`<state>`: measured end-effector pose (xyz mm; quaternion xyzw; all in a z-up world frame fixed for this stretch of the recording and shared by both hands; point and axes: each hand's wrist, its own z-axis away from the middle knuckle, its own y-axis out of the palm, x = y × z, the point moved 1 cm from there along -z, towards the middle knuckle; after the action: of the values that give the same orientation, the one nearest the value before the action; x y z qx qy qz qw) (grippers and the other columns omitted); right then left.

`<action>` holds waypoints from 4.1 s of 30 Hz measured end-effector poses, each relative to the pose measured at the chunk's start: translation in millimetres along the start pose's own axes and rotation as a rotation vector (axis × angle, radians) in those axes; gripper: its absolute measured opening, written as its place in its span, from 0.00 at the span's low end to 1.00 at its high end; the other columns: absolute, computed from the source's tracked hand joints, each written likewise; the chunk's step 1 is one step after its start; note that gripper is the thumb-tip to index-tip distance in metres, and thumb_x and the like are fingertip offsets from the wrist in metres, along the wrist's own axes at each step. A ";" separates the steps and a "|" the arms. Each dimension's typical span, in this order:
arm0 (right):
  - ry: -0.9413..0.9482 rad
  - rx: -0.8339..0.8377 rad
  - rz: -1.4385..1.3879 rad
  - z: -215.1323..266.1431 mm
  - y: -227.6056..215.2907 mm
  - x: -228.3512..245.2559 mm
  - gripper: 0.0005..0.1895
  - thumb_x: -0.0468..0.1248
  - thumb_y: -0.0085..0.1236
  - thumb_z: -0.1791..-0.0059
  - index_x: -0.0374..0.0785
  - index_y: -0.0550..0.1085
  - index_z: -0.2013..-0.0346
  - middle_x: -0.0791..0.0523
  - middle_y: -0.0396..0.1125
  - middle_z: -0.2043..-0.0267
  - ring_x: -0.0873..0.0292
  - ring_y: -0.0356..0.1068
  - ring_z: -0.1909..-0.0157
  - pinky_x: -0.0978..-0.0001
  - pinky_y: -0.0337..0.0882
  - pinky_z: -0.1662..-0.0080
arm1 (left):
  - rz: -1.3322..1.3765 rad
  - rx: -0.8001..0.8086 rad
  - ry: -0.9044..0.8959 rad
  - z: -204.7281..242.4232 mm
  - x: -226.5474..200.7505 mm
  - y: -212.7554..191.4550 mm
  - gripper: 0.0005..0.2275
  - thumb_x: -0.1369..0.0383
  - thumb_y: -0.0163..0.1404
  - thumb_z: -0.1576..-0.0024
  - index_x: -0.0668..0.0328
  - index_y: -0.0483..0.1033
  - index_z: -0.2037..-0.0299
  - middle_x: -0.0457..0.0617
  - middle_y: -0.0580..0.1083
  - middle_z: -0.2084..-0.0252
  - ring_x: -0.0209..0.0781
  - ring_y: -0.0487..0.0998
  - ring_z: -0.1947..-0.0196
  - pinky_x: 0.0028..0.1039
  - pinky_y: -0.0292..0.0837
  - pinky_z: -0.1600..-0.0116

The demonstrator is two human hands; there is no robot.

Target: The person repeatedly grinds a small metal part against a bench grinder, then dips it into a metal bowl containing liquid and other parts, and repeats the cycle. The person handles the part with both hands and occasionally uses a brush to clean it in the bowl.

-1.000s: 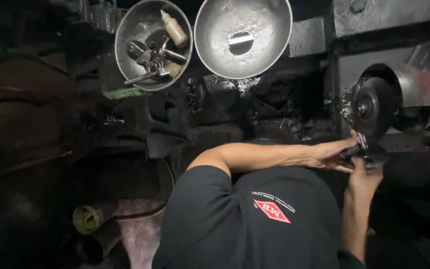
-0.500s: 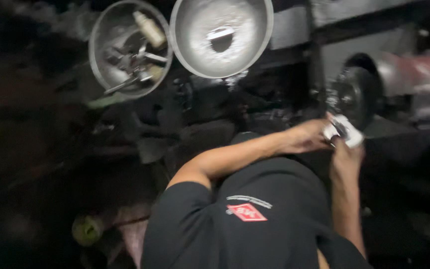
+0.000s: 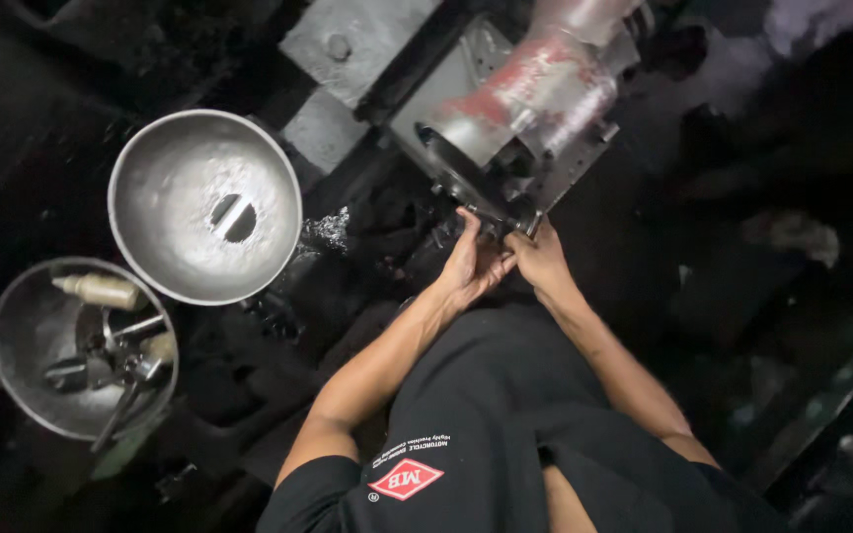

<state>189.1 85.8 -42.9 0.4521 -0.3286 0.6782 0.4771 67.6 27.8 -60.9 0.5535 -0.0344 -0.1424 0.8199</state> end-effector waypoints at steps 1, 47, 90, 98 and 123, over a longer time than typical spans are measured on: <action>0.022 -0.016 -0.018 3.9 -6.2 -1.9 0.22 0.26 0.54 0.57 0.30 0.70 0.47 0.55 0.68 0.62 0.60 0.69 0.62 0.67 0.70 0.58 | 0.042 0.011 -0.034 -1.9 6.7 -3.7 0.42 0.35 0.39 0.41 0.70 0.61 0.32 0.61 0.68 0.35 0.54 0.74 0.39 0.43 0.69 0.33; -0.438 0.174 -0.099 74.9 -43.7 37.8 0.40 0.31 0.64 0.51 0.32 0.54 0.29 0.51 0.52 0.28 0.55 0.61 0.30 0.61 0.72 0.39 | -0.405 0.232 0.015 37.1 4.0 16.5 0.38 0.40 0.48 0.48 0.53 0.58 0.31 0.48 0.68 0.34 0.47 0.70 0.34 0.49 0.71 0.34; -0.023 0.150 0.204 4.8 60.7 14.2 0.13 0.38 0.59 0.56 0.32 0.78 0.61 0.51 0.74 0.70 0.56 0.74 0.67 0.59 0.74 0.63 | -0.281 -0.344 0.151 52.4 -51.6 6.8 0.44 0.31 0.43 0.53 0.69 0.67 0.42 0.50 0.75 0.51 0.41 0.75 0.53 0.29 0.73 0.49; 0.166 0.096 0.411 -22.6 33.9 -3.5 0.17 0.44 0.63 0.57 0.35 0.80 0.61 0.47 0.75 0.67 0.51 0.77 0.62 0.59 0.74 0.59 | -0.135 0.007 0.096 4.3 -40.1 -46.9 0.42 0.31 0.41 0.41 0.76 0.70 0.48 0.52 0.74 0.61 0.43 0.75 0.65 0.30 0.74 0.62; -0.087 0.128 0.121 -3.5 23.9 18.3 0.17 0.29 0.58 0.55 0.28 0.74 0.52 0.54 0.74 0.61 0.64 0.73 0.61 0.69 0.74 0.58 | -0.084 -0.040 0.150 31.2 -25.4 7.5 0.42 0.36 0.44 0.45 0.62 0.59 0.31 0.57 0.68 0.36 0.50 0.71 0.38 0.43 0.68 0.35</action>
<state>163.0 87.4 -27.7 0.4900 -0.3318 0.7052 0.3906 38.1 9.3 -39.5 0.5472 0.0535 -0.1356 0.8242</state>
